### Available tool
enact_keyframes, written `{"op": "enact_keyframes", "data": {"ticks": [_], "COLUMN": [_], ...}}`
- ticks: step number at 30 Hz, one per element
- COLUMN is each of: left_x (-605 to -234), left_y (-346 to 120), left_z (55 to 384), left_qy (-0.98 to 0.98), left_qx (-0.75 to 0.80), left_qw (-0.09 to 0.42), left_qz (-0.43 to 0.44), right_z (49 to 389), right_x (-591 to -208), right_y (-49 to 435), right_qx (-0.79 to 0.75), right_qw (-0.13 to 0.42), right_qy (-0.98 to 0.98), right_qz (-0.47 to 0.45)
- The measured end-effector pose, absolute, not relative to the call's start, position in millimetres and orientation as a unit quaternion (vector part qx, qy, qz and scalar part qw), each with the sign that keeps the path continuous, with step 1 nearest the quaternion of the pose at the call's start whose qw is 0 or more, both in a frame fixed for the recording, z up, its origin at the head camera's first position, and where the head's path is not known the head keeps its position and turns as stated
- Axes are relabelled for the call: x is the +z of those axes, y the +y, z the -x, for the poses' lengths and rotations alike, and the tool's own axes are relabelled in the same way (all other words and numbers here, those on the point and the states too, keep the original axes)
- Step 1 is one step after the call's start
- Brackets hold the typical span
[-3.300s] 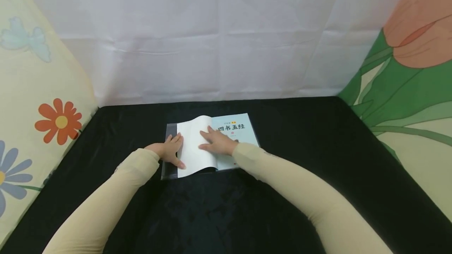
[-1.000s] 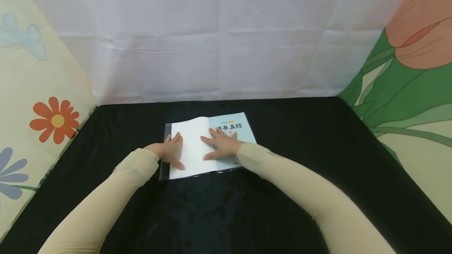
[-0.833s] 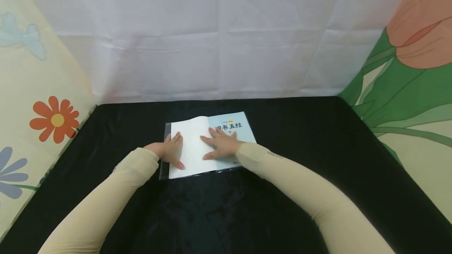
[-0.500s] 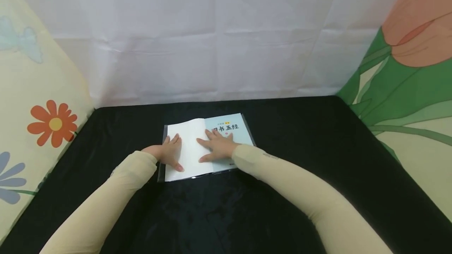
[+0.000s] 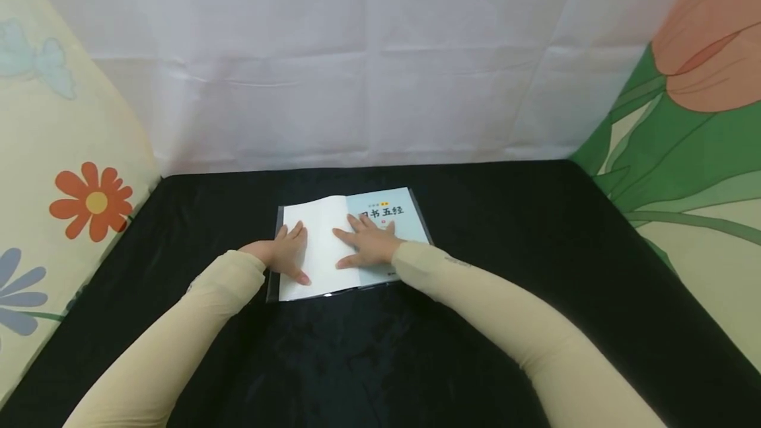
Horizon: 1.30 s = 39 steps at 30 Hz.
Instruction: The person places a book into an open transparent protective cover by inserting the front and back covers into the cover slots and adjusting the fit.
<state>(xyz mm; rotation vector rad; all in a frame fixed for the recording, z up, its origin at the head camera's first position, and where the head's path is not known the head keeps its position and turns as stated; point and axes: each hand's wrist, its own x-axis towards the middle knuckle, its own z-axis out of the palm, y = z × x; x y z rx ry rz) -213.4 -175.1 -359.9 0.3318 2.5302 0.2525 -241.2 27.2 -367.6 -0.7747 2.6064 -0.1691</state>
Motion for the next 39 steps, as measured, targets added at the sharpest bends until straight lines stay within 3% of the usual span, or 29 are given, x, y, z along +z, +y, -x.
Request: {"op": "enact_keyframes", "data": {"ticks": [12, 24, 39], "left_x": [-362, -363, -362], "left_y": [-178, -179, -178], "left_z": [213, 212, 213], "left_qy": [0.946, 0.946, 0.946], "left_qx": [0.093, 0.08, 0.091], "left_qw": [0.277, 0.282, 0.277], "left_qz": [-0.139, -0.14, -0.14], "right_z": [238, 246, 241], "right_x": [-367, -358, -357], "right_y": [28, 37, 33], "right_qx": [-0.057, -0.064, -0.064], "right_qw": [0.201, 0.269, 0.272], "right_qy": [0.941, 0.916, 0.913], "right_qz": [0.267, 0.29, 0.296]}}
